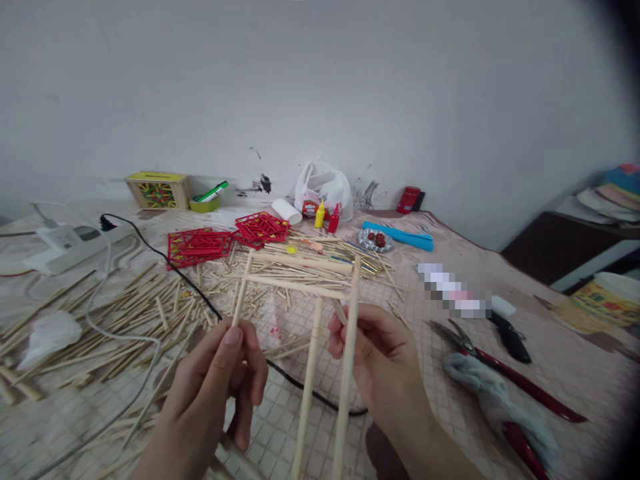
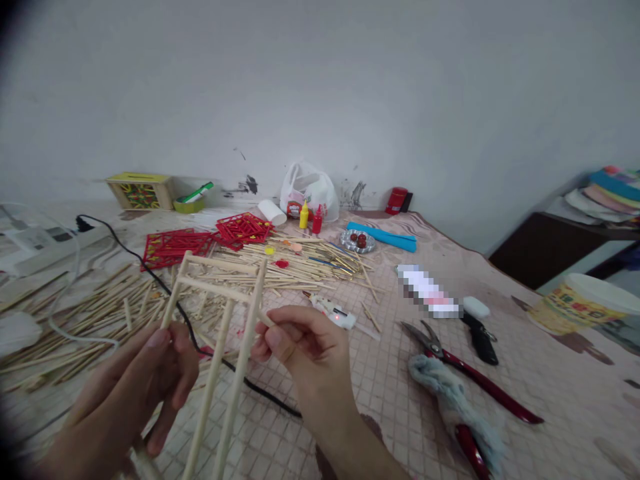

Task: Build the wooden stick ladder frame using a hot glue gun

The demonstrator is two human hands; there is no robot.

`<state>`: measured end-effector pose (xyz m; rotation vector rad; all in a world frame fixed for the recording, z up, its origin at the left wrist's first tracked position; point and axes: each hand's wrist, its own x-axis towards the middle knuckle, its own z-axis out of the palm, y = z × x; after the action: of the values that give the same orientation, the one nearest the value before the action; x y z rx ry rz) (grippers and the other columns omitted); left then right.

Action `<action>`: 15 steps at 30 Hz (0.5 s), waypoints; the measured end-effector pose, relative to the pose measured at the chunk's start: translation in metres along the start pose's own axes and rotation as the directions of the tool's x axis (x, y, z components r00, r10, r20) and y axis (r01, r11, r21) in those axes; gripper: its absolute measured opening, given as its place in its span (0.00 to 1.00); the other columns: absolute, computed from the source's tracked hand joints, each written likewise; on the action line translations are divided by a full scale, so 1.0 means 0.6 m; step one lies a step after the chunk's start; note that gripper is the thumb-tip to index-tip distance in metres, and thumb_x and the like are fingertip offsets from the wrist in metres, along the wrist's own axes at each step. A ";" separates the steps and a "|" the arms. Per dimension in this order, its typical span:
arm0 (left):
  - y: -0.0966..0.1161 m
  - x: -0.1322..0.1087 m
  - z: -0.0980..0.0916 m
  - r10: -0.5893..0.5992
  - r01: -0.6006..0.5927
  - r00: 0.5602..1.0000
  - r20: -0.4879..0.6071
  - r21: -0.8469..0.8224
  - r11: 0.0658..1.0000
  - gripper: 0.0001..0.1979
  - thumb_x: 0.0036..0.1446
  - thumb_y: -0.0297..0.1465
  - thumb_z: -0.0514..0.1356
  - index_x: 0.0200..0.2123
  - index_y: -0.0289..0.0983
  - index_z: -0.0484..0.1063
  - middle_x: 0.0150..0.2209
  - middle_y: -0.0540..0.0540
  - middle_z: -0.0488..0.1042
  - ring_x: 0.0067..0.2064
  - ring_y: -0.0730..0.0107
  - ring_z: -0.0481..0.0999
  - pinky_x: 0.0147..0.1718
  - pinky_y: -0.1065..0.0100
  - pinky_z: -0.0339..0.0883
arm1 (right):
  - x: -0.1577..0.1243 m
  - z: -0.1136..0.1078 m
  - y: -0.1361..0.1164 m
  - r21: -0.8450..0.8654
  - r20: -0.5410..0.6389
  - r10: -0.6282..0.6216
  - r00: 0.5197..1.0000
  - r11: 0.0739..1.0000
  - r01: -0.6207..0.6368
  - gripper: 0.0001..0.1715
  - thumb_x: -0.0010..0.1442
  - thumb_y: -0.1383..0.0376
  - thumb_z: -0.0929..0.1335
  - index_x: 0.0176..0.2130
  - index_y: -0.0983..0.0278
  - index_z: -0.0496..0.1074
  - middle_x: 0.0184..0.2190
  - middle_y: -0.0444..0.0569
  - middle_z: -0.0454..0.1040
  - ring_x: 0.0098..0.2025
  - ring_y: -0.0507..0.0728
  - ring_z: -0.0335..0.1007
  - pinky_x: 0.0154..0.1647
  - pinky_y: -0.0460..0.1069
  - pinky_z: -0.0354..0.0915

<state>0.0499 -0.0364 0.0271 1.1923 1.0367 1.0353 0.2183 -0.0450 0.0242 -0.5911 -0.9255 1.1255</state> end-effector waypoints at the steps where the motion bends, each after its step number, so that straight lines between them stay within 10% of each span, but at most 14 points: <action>1: 0.000 0.000 0.000 -0.001 0.001 1.000 0.002 0.003 1.000 0.18 0.57 0.45 0.47 0.25 0.38 0.60 0.15 0.56 0.63 0.10 0.80 0.61 0.05 0.81 0.51 | 0.000 0.000 0.000 0.003 0.004 0.001 1.000 1.000 -0.001 0.07 0.50 0.66 0.71 0.34 0.58 0.75 0.27 0.44 0.77 0.25 0.50 0.72 0.27 0.46 0.71; 15: 0.000 -0.004 -0.002 -0.012 0.012 1.000 0.004 0.007 1.000 0.18 0.57 0.46 0.46 0.25 0.39 0.60 0.16 0.56 0.64 0.10 0.80 0.61 0.06 0.80 0.50 | -0.004 -0.001 0.002 0.021 0.025 0.031 0.999 0.999 -0.031 0.07 0.52 0.67 0.70 0.34 0.58 0.75 0.26 0.44 0.76 0.23 0.49 0.70 0.24 0.45 0.69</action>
<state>0.0479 -0.0385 0.0273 1.1922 1.0442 1.0197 0.2179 -0.0467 0.0226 -0.5768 -0.9274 1.1715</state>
